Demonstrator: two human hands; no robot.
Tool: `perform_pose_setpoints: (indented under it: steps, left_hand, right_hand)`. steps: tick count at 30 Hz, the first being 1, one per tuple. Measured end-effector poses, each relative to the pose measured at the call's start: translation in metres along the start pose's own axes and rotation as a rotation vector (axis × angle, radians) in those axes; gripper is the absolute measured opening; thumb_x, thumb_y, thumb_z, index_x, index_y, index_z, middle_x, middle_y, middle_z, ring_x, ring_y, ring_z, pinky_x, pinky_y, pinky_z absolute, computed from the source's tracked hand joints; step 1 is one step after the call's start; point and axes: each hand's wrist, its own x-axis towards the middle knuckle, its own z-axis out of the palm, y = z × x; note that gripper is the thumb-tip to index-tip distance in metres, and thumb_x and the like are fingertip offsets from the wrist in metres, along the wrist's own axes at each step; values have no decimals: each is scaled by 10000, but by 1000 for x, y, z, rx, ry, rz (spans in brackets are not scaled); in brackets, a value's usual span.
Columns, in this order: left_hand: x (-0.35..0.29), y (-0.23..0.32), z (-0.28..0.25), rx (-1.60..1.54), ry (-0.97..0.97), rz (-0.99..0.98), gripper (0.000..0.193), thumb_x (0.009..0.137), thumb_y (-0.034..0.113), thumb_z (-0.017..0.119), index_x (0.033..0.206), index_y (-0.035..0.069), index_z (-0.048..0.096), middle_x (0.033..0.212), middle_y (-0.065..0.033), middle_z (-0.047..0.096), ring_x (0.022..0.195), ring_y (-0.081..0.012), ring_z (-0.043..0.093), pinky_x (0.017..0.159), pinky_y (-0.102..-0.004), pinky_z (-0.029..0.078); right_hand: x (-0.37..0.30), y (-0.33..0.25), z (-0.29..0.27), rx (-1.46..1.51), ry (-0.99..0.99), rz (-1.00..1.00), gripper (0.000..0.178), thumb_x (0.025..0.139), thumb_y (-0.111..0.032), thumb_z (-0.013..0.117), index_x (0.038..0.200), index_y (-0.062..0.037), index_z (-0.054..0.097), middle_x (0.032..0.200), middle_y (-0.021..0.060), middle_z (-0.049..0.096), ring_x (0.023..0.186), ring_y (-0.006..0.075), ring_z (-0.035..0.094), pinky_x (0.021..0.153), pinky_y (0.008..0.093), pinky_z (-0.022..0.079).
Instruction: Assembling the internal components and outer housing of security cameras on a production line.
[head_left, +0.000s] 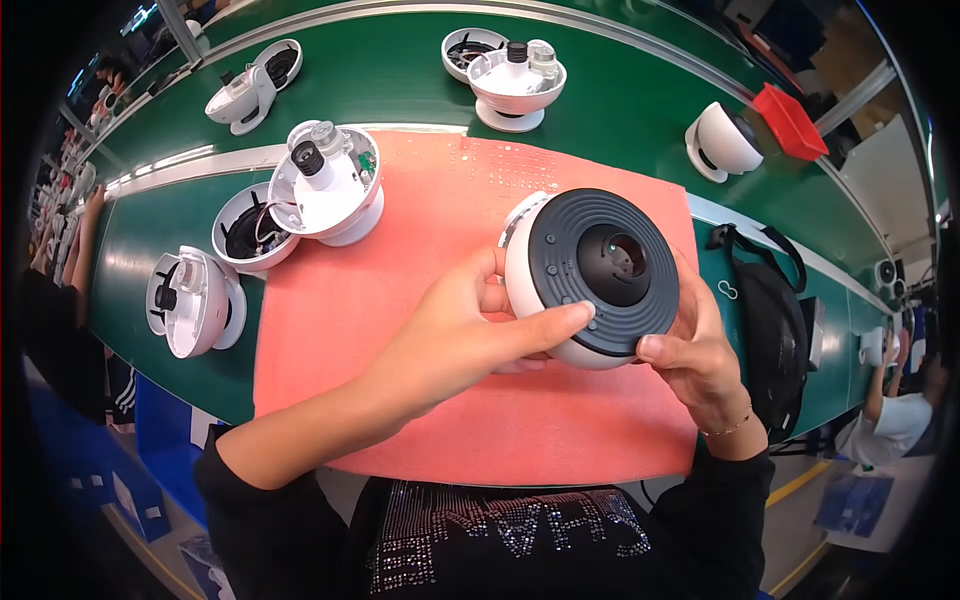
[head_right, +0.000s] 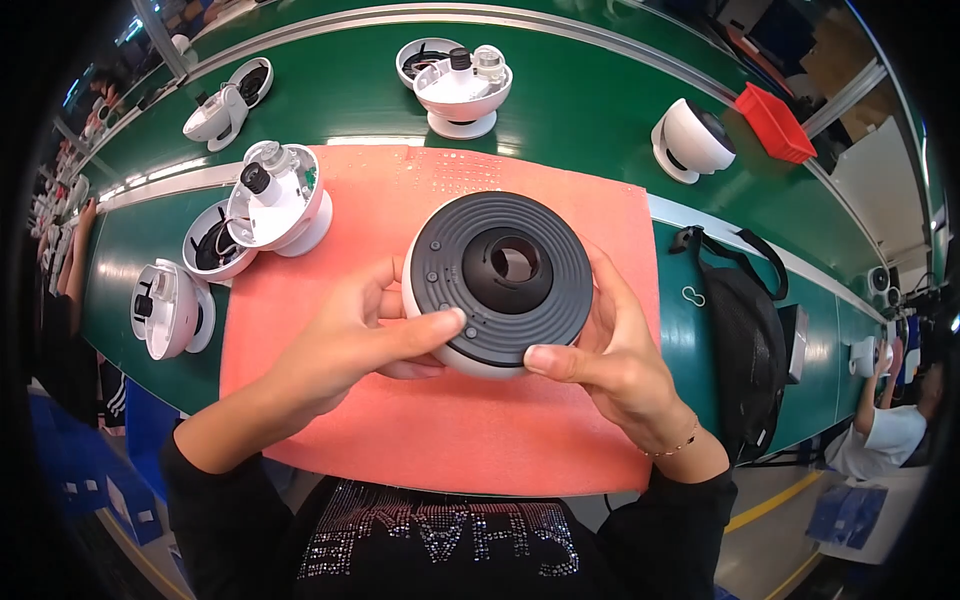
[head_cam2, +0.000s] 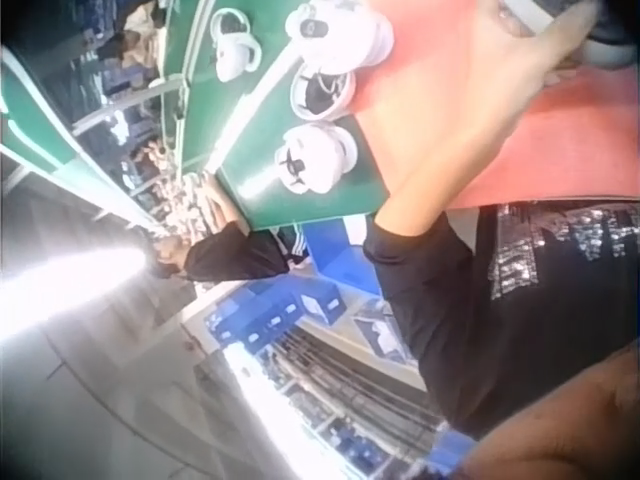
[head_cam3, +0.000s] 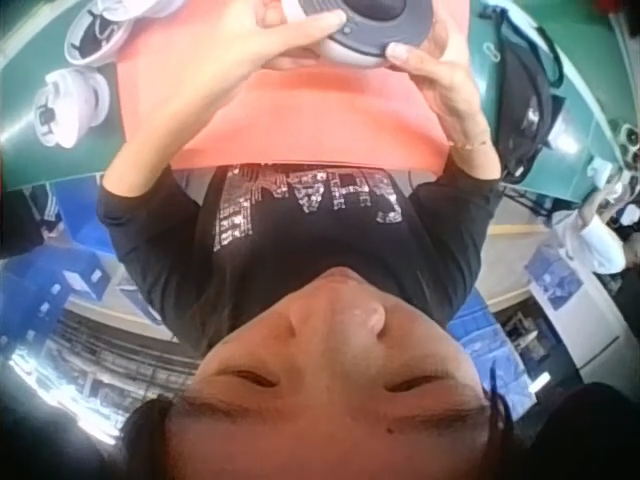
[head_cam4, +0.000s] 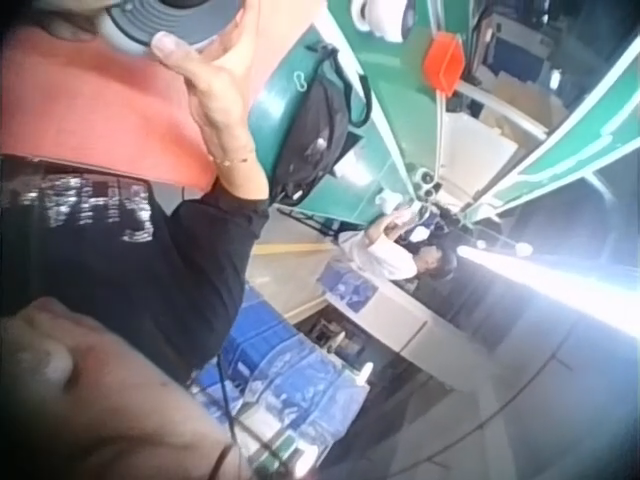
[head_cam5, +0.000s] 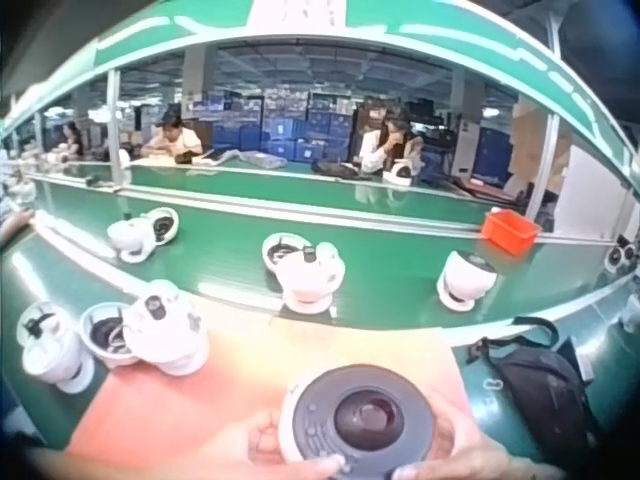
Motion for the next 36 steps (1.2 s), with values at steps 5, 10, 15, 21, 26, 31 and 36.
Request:
perform_pose_setpoints:
  steps: [5, 10, 15, 21, 26, 31, 36]
  left_hand:
    - [6, -23, -3, 63, 47, 244, 519, 743, 209, 697, 1113, -22, 414, 980, -108, 581, 869, -130, 586, 719, -269, 498]
    - [-6, -31, 3, 45, 26, 206, 449, 739, 85, 685, 1061, -26, 392, 992, -142, 576, 883, -157, 602, 723, -274, 532]
    - [-1, -50, 5, 209, 70, 450, 452, 730, 61, 688, 1040, -18, 368, 906, -173, 624, 844, -206, 631, 726, -309, 544]
    - [0, -50, 4, 276, 60, 460, 423, 738, -11, 650, 1033, 12, 348, 988, -170, 570, 891, -209, 609, 727, -286, 544]
    - [-5, -51, -1, 259, 56, 478, 510, 712, 76, 709, 1067, -7, 352, 978, -179, 594, 900, -236, 616, 752, -325, 535]
    - [-7, -63, -6, 539, 124, 594, 547, 678, 83, 738, 1099, 9, 397, 969, -154, 588, 914, -230, 610, 779, -331, 525]
    - [-6, -80, -20, 544, 90, 663, 517, 663, 83, 745, 1076, 16, 442, 894, -151, 607, 817, -245, 639, 722, -323, 536]
  right_hand:
    - [-2, 12, -8, -267, -72, -172, 973, 622, 16, 733, 1360, -37, 101, 1313, 124, 305, 1240, 231, 323, 1005, 362, 330]
    - [-12, 25, -8, -261, -138, -164, 1087, 624, 12, 750, 1364, -82, -40, 1346, 128, 209, 1243, 242, 307, 991, 383, 360]
    - [-11, 38, -15, -490, -81, -351, 1091, 619, -63, 777, 1357, -65, -25, 1315, 144, 248, 1226, 253, 329, 990, 383, 359]
    - [-11, 41, -12, -583, -18, -435, 1104, 608, -159, 800, 1353, -27, -4, 1299, 172, 256, 1216, 266, 343, 985, 374, 360]
    - [-17, 49, -4, -584, 61, -539, 1118, 597, -213, 811, 1347, 18, 14, 1307, 191, 249, 1204, 273, 362, 971, 367, 369]
    - [-31, 77, -20, -931, 105, -687, 993, 587, -111, 810, 1278, 44, 115, 1242, 207, 262, 1150, 302, 404, 891, 342, 426]
    - [-36, 66, -23, -884, -89, -591, 785, 630, 1, 754, 1176, 8, 190, 1134, 201, 356, 1024, 278, 501, 810, 343, 467]
